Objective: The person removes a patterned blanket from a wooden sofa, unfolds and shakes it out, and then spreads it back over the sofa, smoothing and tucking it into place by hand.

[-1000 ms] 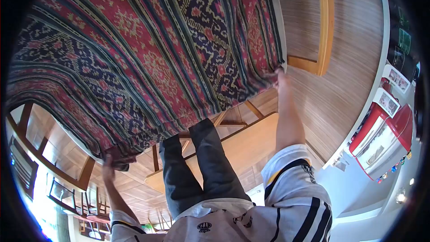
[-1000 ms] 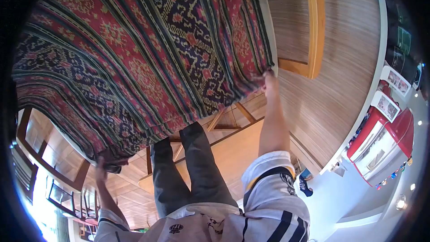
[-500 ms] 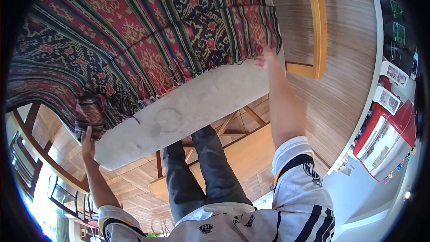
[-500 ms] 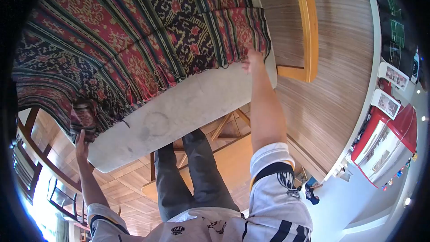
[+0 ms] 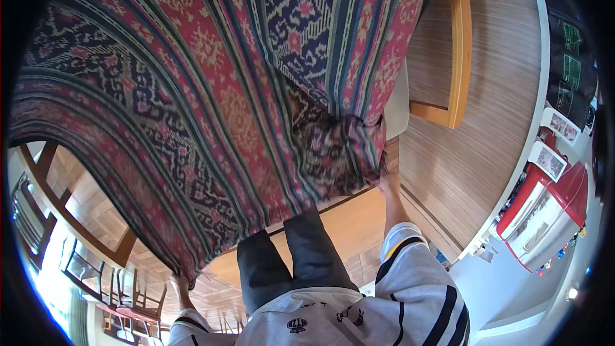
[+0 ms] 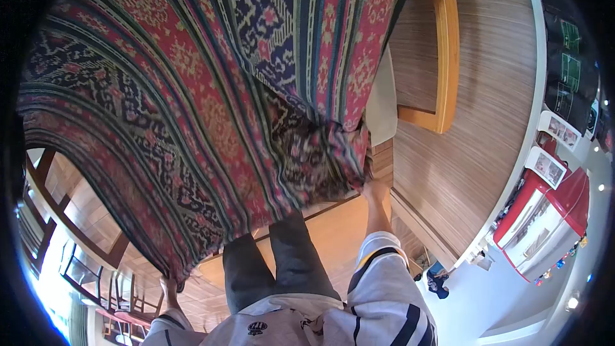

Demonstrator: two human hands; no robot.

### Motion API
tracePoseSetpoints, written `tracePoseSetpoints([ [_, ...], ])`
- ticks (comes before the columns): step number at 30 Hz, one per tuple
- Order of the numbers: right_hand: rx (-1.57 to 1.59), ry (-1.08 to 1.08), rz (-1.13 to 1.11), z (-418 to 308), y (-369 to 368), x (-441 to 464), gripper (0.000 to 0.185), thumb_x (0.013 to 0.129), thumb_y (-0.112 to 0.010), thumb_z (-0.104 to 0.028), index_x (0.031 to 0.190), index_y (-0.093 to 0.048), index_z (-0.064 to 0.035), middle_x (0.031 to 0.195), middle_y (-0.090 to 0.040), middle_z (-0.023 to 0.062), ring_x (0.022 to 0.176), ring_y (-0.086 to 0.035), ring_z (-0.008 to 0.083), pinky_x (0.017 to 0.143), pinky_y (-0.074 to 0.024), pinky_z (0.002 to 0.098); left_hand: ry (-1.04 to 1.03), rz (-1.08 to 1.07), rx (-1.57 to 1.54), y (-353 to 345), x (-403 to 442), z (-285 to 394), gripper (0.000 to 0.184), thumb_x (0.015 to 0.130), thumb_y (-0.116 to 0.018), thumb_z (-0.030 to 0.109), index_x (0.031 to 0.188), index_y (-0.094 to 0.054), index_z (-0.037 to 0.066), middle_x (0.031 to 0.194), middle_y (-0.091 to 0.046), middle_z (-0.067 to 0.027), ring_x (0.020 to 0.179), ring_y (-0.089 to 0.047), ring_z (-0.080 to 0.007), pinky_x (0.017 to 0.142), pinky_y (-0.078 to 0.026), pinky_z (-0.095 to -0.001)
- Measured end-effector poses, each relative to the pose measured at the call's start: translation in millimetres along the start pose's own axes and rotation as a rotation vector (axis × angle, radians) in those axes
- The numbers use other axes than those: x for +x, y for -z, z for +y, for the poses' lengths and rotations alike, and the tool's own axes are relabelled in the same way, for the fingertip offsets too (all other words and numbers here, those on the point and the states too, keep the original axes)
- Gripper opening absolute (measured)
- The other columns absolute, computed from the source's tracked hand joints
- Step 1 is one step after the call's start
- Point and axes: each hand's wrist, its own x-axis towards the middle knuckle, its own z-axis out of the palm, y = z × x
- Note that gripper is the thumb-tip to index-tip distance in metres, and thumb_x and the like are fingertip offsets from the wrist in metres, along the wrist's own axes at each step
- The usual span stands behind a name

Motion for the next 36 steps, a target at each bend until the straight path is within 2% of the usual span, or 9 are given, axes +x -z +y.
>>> tracePoseSetpoints([
  [9, -0.063, -0.409, -0.166, 74, -27, -20, 0.027, 0.074, -0.058, -0.023, 0.09, -0.062, -0.002, 0.082, -0.064, 0.0153, 0.073, -0.064, 0.0252, 0.068, -0.0508, 0.0353, 0.227, -0.019, 0.155, -9, -8, 17, 0.034, 0.075, -0.06, 0.033, 0.097, -0.061, 0.007, 0.091, -0.063, -0.0161, 0.084, -0.06, -0.034, 0.068, -0.047, -0.0442],
  [14, -0.422, -0.205, -0.34, 43, 16, -48, 0.041, 0.072, -0.062, -0.029, 0.104, -0.057, -0.0036, 0.106, -0.058, 0.015, 0.101, -0.055, 0.0262, 0.082, -0.0462, 0.0376, 0.342, -0.205, 0.37, -21, 18, 8, 0.044, 0.07, -0.063, 0.036, 0.103, -0.056, 0.008, 0.095, -0.061, -0.0195, 0.089, -0.059, -0.0327, 0.073, -0.047, -0.0422],
  [17, -0.095, -0.06, -0.115, -1, 46, -29, 0.063, 0.072, -0.063, -0.039, 0.118, -0.045, 0.0003, 0.112, -0.051, 0.0248, 0.104, -0.05, 0.0365, 0.086, -0.0412, 0.0444, 0.236, -0.114, 0.127, -24, 38, 18, 0.053, 0.069, -0.067, 0.035, 0.111, -0.049, 0.008, 0.094, -0.061, -0.0168, 0.086, -0.059, -0.031, 0.076, -0.046, -0.0398],
  [21, 0.3, 0.33, 0.286, -84, 59, 46, 0.069, 0.066, -0.065, -0.025, 0.117, -0.035, 0.0109, 0.105, -0.051, 0.0308, 0.099, -0.051, 0.0395, 0.084, -0.0419, 0.0393, 0.062, 0.097, -0.59, -16, 103, 62, 0.076, 0.072, -0.07, 0.025, 0.131, -0.025, 0.009, 0.128, -0.036, -0.0162, 0.113, -0.038, -0.0224, 0.093, -0.032, -0.0347],
  [24, 0.319, 0.314, 0.252, -126, 65, 75, 0.061, 0.065, -0.064, -0.025, 0.112, -0.041, 0.0066, 0.098, -0.055, 0.0279, 0.094, -0.054, 0.0381, 0.08, -0.0444, 0.0404, -0.215, 0.291, -0.766, 12, 135, 136, 0.075, 0.07, -0.073, 0.029, 0.125, -0.029, 0.002, 0.119, -0.043, -0.0129, 0.102, -0.046, -0.0234, 0.088, -0.037, -0.0324],
  [26, 0.211, 0.294, 0.14, -129, 75, 81, 0.058, 0.065, -0.063, -0.027, 0.112, -0.042, 0.001, 0.093, -0.057, 0.0263, 0.089, -0.056, 0.0387, 0.077, -0.0451, 0.0436, -0.017, 0.221, -0.795, -7, 212, 88, 0.052, 0.073, -0.069, 0.025, 0.111, -0.043, 0.002, 0.103, -0.053, -0.0106, 0.085, -0.052, -0.0226, 0.076, -0.042, -0.0326],
  [29, 0.035, 0.361, 0.182, -114, 99, 84, 0.043, 0.065, -0.061, -0.021, 0.101, -0.049, -0.0007, 0.08, -0.06, 0.0227, 0.079, -0.059, 0.0391, 0.068, -0.0483, 0.0428, -0.165, 0.189, -0.211, 24, 203, 114, 0.032, 0.074, -0.064, 0.024, 0.094, -0.05, 0.003, 0.084, -0.057, -0.0116, 0.071, -0.054, -0.0257, 0.064, -0.043, -0.0367],
  [30, 0.226, 0.329, 0.248, -74, 80, 128, 0.038, 0.064, -0.06, -0.019, 0.096, -0.05, -0.0009, 0.077, -0.06, 0.0225, 0.075, -0.059, 0.0388, 0.065, -0.0489, 0.0425, -0.209, 0.433, -0.148, 21, 185, 131, 0.025, 0.076, -0.058, 0.025, 0.087, -0.053, 0.004, 0.075, -0.056, -0.0144, 0.072, -0.054, -0.0285, 0.063, -0.042, -0.0374],
  [36, 0.085, -0.015, 0.516, -67, 157, 80, 0.039, 0.064, -0.064, -0.017, 0.097, -0.051, -0.0017, 0.084, -0.061, 0.0218, 0.08, -0.06, 0.0356, 0.07, -0.049, 0.0416, -0.018, 0.297, 0.22, 15, 172, 111, 0.043, 0.074, -0.054, 0.037, 0.1, -0.05, 0.003, 0.094, -0.056, -0.021, 0.085, -0.054, -0.0378, 0.075, -0.042, -0.0435],
])
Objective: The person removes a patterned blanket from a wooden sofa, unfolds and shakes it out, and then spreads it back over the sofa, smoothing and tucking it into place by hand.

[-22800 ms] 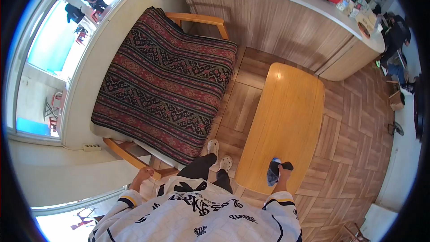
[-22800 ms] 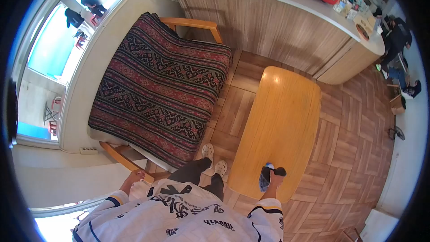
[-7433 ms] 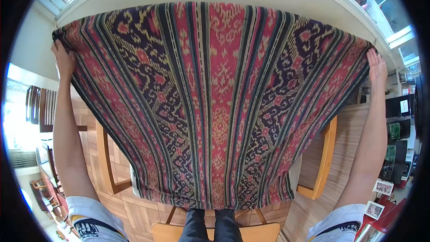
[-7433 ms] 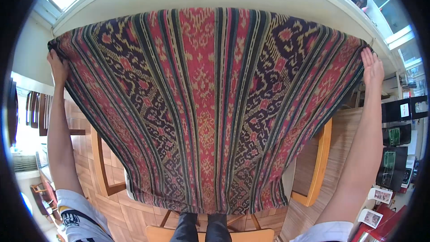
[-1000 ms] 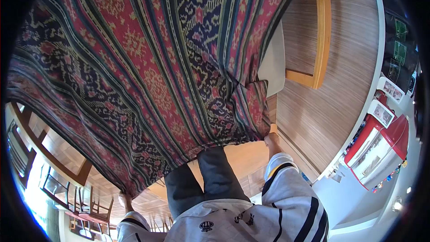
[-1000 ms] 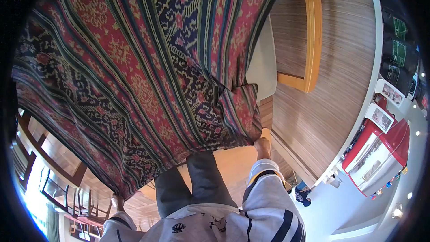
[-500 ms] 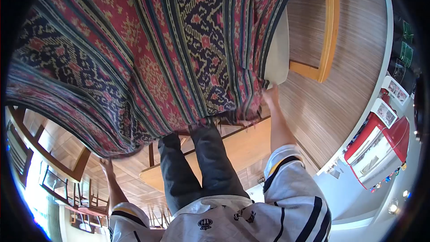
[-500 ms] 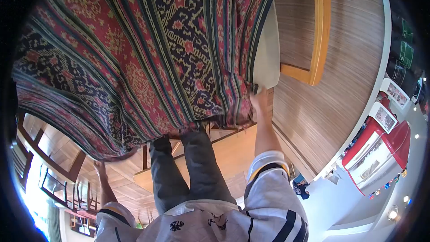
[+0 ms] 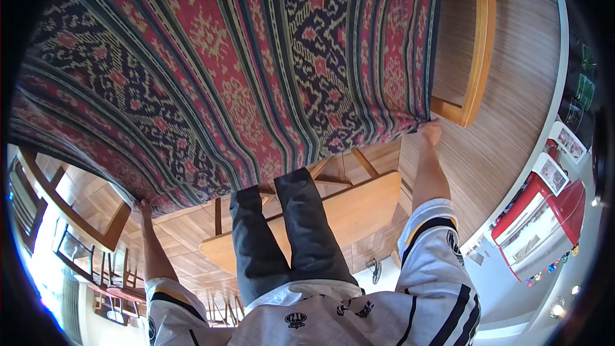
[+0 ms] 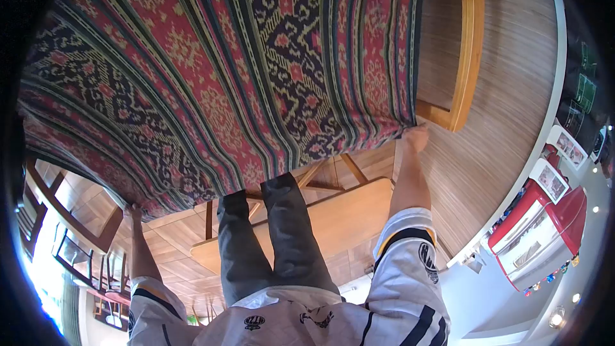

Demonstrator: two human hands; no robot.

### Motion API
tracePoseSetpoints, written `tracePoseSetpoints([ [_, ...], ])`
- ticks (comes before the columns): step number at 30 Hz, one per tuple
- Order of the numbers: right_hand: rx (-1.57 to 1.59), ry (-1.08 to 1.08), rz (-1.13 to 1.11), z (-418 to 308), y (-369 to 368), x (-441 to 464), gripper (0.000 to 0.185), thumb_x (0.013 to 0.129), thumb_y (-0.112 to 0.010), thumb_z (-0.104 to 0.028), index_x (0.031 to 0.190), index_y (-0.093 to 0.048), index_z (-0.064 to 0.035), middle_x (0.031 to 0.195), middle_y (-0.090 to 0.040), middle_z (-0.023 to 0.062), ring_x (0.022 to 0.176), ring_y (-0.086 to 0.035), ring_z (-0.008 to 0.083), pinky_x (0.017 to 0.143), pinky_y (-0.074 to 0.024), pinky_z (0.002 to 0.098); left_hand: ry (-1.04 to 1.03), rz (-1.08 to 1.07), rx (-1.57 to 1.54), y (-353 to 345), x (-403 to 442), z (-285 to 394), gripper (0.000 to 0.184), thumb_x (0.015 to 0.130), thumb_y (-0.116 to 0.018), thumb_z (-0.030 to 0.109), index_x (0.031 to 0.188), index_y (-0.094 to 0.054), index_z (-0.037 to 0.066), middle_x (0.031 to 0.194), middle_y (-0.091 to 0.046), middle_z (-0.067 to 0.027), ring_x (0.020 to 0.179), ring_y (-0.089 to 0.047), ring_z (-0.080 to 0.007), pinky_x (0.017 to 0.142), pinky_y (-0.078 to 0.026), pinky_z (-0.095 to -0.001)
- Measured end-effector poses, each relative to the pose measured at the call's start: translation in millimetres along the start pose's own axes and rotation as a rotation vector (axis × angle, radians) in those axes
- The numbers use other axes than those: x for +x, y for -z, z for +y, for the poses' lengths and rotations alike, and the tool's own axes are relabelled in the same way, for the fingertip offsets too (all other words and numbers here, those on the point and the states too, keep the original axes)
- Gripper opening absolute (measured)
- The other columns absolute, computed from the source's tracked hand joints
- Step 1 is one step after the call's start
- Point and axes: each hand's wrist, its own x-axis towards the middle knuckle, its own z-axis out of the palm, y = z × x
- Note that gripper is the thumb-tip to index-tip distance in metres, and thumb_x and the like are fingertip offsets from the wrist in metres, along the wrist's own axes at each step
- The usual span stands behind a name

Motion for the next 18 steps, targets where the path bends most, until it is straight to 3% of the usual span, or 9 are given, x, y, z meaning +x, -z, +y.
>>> tracePoseSetpoints([
  [3, -0.098, 0.034, -0.191, 18, -32, 25, 0.049, 0.064, -0.068, -0.023, 0.104, -0.05, -0.0023, 0.095, -0.059, 0.0228, 0.091, -0.059, 0.0327, 0.078, -0.0465, 0.0418, 0.063, -0.111, 0.058, 19, -14, 14, 0.055, 0.074, -0.055, 0.04, 0.114, -0.045, 0.004, 0.107, -0.054, -0.0213, 0.099, -0.051, -0.0375, 0.084, -0.041, -0.0428],
  [5, -0.108, 0.171, -0.267, 11, -46, 31, 0.046, 0.065, -0.067, -0.026, 0.1, -0.05, -0.0007, 0.086, -0.061, 0.0208, 0.085, -0.061, 0.0308, 0.074, -0.0475, 0.0403, 0.033, -0.14, 0.121, 14, -10, 12, 0.059, 0.074, -0.058, 0.038, 0.119, -0.041, 0.004, 0.11, -0.053, -0.0197, 0.103, -0.05, -0.0359, 0.087, -0.04, -0.0422],
  [6, -0.113, 0.243, -0.298, -5, -40, 34, 0.045, 0.066, -0.067, -0.027, 0.098, -0.05, 0.0001, 0.081, -0.062, 0.0198, 0.082, -0.062, 0.0299, 0.072, -0.0481, 0.0395, -0.067, -0.083, -0.057, 21, -11, 9, 0.056, 0.072, -0.064, 0.032, 0.115, -0.043, 0.002, 0.104, -0.055, -0.0212, 0.098, -0.053, -0.0342, 0.082, -0.042, -0.0407],
  [9, 0.209, 0.282, -0.31, -72, -1, 39, 0.047, 0.072, -0.064, -0.031, 0.103, -0.049, 0.0016, 0.087, -0.061, 0.0198, 0.087, -0.06, 0.0263, 0.073, -0.0474, 0.0371, 0.016, -0.034, -0.558, 46, 23, 13, 0.056, 0.071, -0.067, 0.028, 0.114, -0.043, 0.001, 0.101, -0.055, -0.0211, 0.093, -0.054, -0.0313, 0.079, -0.042, -0.0369],
  [10, 0.265, 0.297, -0.336, -101, 29, 32, 0.046, 0.075, -0.062, -0.031, 0.105, -0.048, 0.0019, 0.09, -0.061, 0.0197, 0.09, -0.059, 0.025, 0.074, -0.0469, 0.0357, 0.019, -0.021, -0.738, 39, 52, 1, 0.051, 0.075, -0.065, 0.025, 0.113, -0.043, -0.001, 0.102, -0.055, -0.0191, 0.093, -0.053, -0.0265, 0.079, -0.042, -0.0342],
  [11, 0.287, 0.382, -0.254, -119, 43, 31, 0.047, 0.075, -0.062, -0.031, 0.107, -0.048, 0.0003, 0.091, -0.061, 0.0206, 0.091, -0.059, 0.028, 0.076, -0.046, 0.0364, 0.057, -0.105, -0.862, 88, 41, 30, 0.051, 0.079, -0.062, 0.026, 0.116, -0.041, -0.002, 0.105, -0.053, -0.0158, 0.095, -0.051, -0.0236, 0.081, -0.041, -0.033],
  [13, 0.336, 0.549, -0.073, -155, 77, 37, 0.05, 0.074, -0.061, -0.032, 0.111, -0.047, -0.0029, 0.093, -0.06, 0.0224, 0.093, -0.057, 0.0338, 0.081, -0.0443, 0.0379, -0.169, 0.146, -0.847, 139, 53, 56, 0.056, 0.081, -0.061, 0.029, 0.121, -0.037, -0.002, 0.108, -0.051, -0.0137, 0.096, -0.05, -0.0208, 0.082, -0.04, -0.0311],
  [18, 0.721, 0.554, -0.118, -227, 183, 72, 0.044, 0.075, -0.062, -0.031, 0.106, -0.05, -0.0019, 0.089, -0.061, 0.0186, 0.089, -0.059, 0.0278, 0.078, -0.0444, 0.0324, -0.178, 0.234, -1.151, 284, 90, 105, 0.066, 0.081, -0.061, 0.036, 0.126, -0.032, -0.002, 0.116, -0.047, -0.0113, 0.103, -0.045, -0.02, 0.089, -0.035, -0.0301],
])
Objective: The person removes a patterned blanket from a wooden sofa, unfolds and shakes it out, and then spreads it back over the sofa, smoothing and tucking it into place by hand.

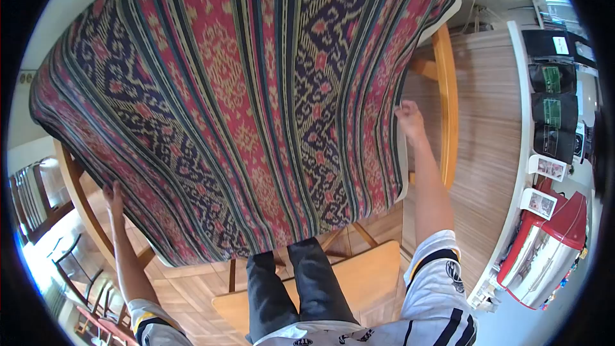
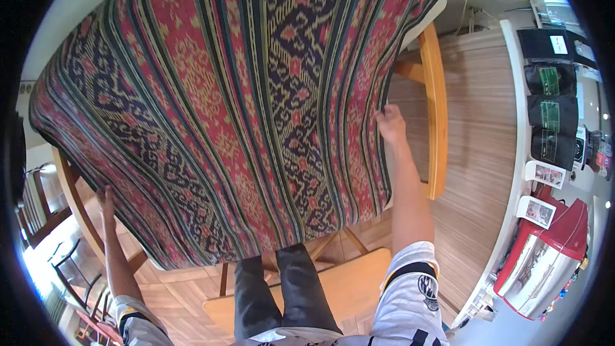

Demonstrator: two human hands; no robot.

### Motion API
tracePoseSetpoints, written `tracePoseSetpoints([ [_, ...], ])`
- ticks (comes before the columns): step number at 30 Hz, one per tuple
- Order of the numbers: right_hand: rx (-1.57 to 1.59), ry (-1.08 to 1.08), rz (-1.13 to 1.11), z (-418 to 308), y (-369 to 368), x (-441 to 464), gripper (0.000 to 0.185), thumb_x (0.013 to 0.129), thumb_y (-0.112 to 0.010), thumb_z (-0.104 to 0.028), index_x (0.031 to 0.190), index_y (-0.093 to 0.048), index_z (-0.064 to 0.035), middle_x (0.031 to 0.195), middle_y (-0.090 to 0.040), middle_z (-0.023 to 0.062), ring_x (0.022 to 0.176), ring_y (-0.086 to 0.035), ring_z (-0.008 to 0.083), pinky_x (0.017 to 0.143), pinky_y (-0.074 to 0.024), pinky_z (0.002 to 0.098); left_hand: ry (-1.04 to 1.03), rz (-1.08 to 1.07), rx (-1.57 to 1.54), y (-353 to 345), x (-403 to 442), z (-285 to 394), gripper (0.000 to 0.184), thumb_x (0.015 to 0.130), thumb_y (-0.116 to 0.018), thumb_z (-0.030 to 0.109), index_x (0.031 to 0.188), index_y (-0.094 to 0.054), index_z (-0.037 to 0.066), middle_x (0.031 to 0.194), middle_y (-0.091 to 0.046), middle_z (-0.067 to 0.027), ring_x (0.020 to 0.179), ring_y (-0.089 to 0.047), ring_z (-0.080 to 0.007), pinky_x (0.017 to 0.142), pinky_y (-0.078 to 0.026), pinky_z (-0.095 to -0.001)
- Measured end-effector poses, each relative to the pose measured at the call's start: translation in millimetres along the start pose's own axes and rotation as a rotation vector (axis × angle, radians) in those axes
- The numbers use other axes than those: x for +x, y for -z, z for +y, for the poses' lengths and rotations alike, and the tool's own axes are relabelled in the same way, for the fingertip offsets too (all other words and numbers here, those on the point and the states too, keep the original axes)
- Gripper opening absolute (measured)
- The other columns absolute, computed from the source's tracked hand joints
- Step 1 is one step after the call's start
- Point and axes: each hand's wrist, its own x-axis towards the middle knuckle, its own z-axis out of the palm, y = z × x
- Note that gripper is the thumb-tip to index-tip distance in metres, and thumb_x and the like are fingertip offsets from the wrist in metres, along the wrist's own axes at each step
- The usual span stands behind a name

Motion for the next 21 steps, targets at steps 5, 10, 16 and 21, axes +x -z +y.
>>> tracePoseSetpoints([
  [5, 0.435, -0.001, 0.029, -95, 66, 71, 0.032, 0.082, -0.057, -0.022, 0.106, -0.048, -0.004, 0.085, -0.056, 0.0056, 0.068, -0.051, 0.0143, 0.061, -0.0439, 0.0277, -0.274, 0.157, -0.029, 25, 58, 131, 0.073, 0.081, -0.055, 0.046, 0.127, -0.029, -0.004, 0.121, -0.044, -0.0134, 0.107, -0.046, -0.0223, 0.087, -0.039, -0.0307],
  [10, 0.788, -0.052, 0.223, -173, 112, 136, 0.024, 0.088, -0.047, -0.023, 0.105, -0.045, -0.0067, 0.083, -0.05, 0.0025, 0.062, -0.046, 0.0105, 0.048, -0.0413, 0.0247, -0.087, 0.217, -0.43, 30, 85, 245, 0.062, 0.085, -0.047, 0.047, 0.124, -0.039, 0.0, 0.116, -0.049, -0.0116, 0.098, -0.052, -0.0221, 0.085, -0.042, -0.0338],
  [16, 0.752, -0.083, 0.156, -144, 169, 225, 0.04, 0.089, -0.046, -0.029, 0.118, -0.047, -0.0015, 0.117, -0.048, 0.0146, 0.091, -0.054, 0.0243, 0.077, -0.0466, 0.0373, -0.182, 0.228, -0.203, 84, 127, 269, 0.066, 0.082, -0.044, 0.055, 0.129, -0.038, 0.009, 0.119, -0.049, -0.0097, 0.105, -0.048, -0.0194, 0.088, -0.039, -0.0345],
  [21, 0.804, -0.144, -0.029, -143, 196, 213, 0.053, 0.085, -0.052, -0.039, 0.119, -0.043, 0.0009, 0.115, -0.052, 0.011, 0.097, -0.054, 0.0233, 0.073, -0.0454, 0.0362, -0.002, 0.407, -0.357, 114, 145, 256, 0.11, 0.058, -0.061, 0.07, 0.128, -0.027, -0.008, 0.119, -0.047, -0.0207, 0.109, -0.047, -0.0315, 0.088, -0.039, -0.0446],
])
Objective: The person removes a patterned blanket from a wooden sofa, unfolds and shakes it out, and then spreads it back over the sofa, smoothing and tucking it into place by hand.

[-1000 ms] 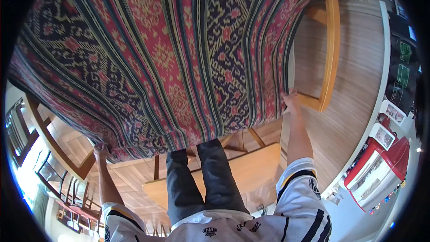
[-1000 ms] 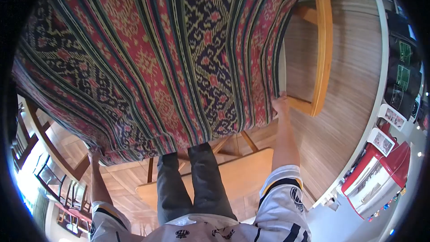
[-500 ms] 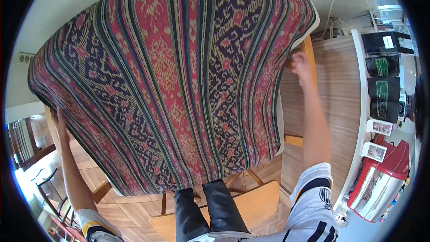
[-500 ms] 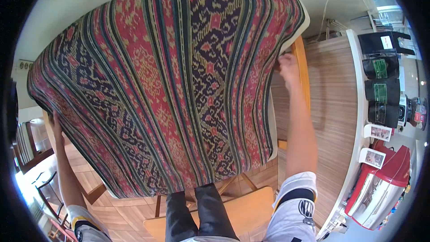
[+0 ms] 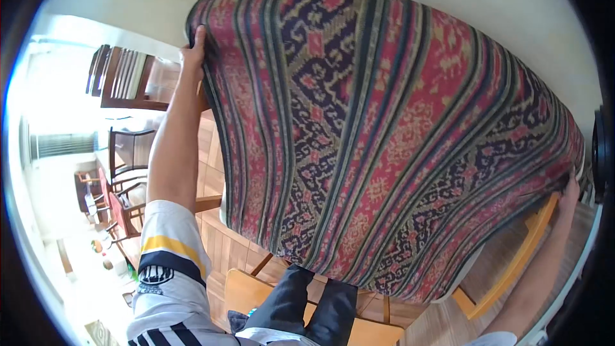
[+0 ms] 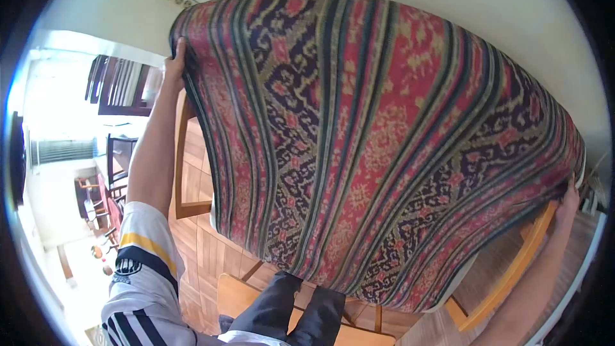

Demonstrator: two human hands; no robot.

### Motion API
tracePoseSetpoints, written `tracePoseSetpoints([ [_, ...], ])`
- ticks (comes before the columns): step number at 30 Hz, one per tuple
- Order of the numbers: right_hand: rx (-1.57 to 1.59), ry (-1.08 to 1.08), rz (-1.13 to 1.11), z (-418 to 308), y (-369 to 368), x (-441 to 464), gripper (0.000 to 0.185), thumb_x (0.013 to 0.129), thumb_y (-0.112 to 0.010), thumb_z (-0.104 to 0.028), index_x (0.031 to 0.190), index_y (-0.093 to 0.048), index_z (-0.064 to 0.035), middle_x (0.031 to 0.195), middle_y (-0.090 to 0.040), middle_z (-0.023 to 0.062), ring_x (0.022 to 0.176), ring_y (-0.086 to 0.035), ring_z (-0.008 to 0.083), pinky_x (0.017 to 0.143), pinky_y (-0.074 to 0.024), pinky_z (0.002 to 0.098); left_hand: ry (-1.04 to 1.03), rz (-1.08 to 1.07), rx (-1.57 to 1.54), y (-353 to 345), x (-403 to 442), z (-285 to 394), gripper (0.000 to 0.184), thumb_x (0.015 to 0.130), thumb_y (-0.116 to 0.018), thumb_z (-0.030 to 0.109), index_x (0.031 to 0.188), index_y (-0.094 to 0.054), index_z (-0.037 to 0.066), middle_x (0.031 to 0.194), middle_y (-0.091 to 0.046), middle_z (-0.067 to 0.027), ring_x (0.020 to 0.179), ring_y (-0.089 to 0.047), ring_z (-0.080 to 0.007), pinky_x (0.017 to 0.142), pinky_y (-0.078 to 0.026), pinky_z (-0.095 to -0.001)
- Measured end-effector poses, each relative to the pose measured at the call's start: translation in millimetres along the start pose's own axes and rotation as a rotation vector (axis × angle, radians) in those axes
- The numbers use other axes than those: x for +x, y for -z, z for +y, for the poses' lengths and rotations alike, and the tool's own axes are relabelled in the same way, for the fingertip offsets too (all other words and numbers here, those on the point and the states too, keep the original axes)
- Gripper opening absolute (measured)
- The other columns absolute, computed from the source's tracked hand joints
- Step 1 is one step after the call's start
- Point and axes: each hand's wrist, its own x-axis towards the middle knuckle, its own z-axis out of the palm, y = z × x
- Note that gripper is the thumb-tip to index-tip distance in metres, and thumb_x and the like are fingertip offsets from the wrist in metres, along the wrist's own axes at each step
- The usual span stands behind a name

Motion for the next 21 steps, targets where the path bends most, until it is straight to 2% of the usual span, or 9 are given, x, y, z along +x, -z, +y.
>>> tracePoseSetpoints([
  [3, -0.307, 0.132, 0.273, -7, 18, 14, 0.051, 0.084, -0.052, -0.043, 0.114, -0.049, -0.0021, 0.105, -0.058, 0.0116, 0.089, -0.057, 0.0237, 0.07, -0.0443, 0.0367, -0.069, 0.162, 0.16, 2, -43, 35, 0.1, 0.06, -0.065, 0.065, 0.118, -0.039, -0.012, 0.112, -0.05, -0.026, 0.106, -0.049, -0.0322, 0.09, -0.04, -0.0372],
  [6, -1.44, 0.454, 0.551, -40, 32, -6, 0.051, 0.083, -0.051, -0.045, 0.111, -0.052, -0.0023, 0.091, -0.062, 0.0125, 0.084, -0.058, 0.0233, 0.069, -0.0431, 0.0361, -0.169, 0.335, 0.364, 23, -69, 60, 0.092, 0.062, -0.061, 0.066, 0.115, -0.047, -0.007, 0.111, -0.052, -0.0238, 0.106, -0.05, -0.0327, 0.09, -0.04, -0.0377],
  [7, -1.409, 0.529, 0.646, -37, 38, -5, 0.055, 0.083, -0.046, -0.05, 0.111, -0.052, -0.0029, 0.087, -0.061, 0.0163, 0.087, -0.057, 0.0275, 0.074, -0.042, 0.0366, -0.14, 0.348, 0.328, 26, -68, 60, 0.09, 0.063, -0.06, 0.067, 0.114, -0.048, -0.006, 0.112, -0.052, -0.0231, 0.106, -0.05, -0.0328, 0.089, -0.04, -0.0379],
  [10, -0.854, 0.532, 0.538, -26, 70, 15, 0.055, 0.083, -0.042, -0.053, 0.111, -0.053, -0.0062, 0.095, -0.061, 0.0173, 0.092, -0.056, 0.0325, 0.078, -0.0409, 0.0381, -0.115, 0.241, 0.345, 40, -63, 46, 0.075, 0.069, -0.058, 0.059, 0.113, -0.051, -0.001, 0.109, -0.055, -0.0208, 0.103, -0.053, -0.0323, 0.087, -0.04, -0.0392],
  [12, -0.313, 0.406, 0.463, -18, 53, 10, 0.054, 0.083, -0.042, -0.052, 0.11, -0.054, -0.0065, 0.098, -0.06, 0.0175, 0.093, -0.055, 0.0318, 0.08, -0.0406, 0.0374, -0.126, 0.115, 0.473, 45, -40, 16, 0.069, 0.072, -0.057, 0.056, 0.113, -0.052, 0.001, 0.107, -0.056, -0.0201, 0.102, -0.053, -0.0323, 0.086, -0.041, -0.0396],
  [13, -0.041, 0.339, 0.421, -20, 44, -3, 0.054, 0.083, -0.043, -0.052, 0.11, -0.054, -0.0066, 0.099, -0.059, 0.0176, 0.094, -0.055, 0.0314, 0.08, -0.0404, 0.0371, -0.194, 0.156, 0.62, 47, -51, 17, 0.052, 0.077, -0.054, 0.048, 0.106, -0.058, 0.006, 0.101, -0.059, -0.02, 0.098, -0.055, -0.0336, 0.083, -0.042, -0.0407],
  [16, -1.142, 0.347, 0.65, -45, 27, -61, 0.051, 0.083, -0.05, -0.046, 0.109, -0.054, -0.0023, 0.1, -0.06, 0.0141, 0.094, -0.055, 0.024, 0.079, -0.0413, 0.0344, -0.165, 0.16, 0.729, 53, -66, 11, 0.04, 0.08, -0.05, 0.043, 0.094, -0.064, 0.008, 0.094, -0.06, -0.0206, 0.093, -0.057, -0.0356, 0.08, -0.043, -0.0422],
  [19, -1.138, 0.435, 0.573, -36, 44, -48, 0.05, 0.083, -0.053, -0.043, 0.108, -0.054, 0.0005, 0.1, -0.06, 0.0111, 0.093, -0.055, 0.0204, 0.078, -0.0417, 0.033, -0.203, 0.223, 0.715, 52, -78, 6, 0.034, 0.08, -0.053, 0.039, 0.081, -0.066, 0.007, 0.086, -0.062, -0.0198, 0.086, -0.058, -0.0366, 0.077, -0.044, -0.0437],
  [21, -0.746, 0.351, 0.362, -20, 81, -5, 0.049, 0.084, -0.052, -0.041, 0.11, -0.053, 0.0001, 0.105, -0.059, 0.0094, 0.094, -0.055, 0.0206, 0.078, -0.0416, 0.0336, -0.224, 0.244, 0.74, 52, -84, 4, 0.033, 0.079, -0.056, 0.036, 0.079, -0.066, 0.005, 0.084, -0.062, -0.0198, 0.085, -0.058, -0.0363, 0.076, -0.044, -0.0436],
])
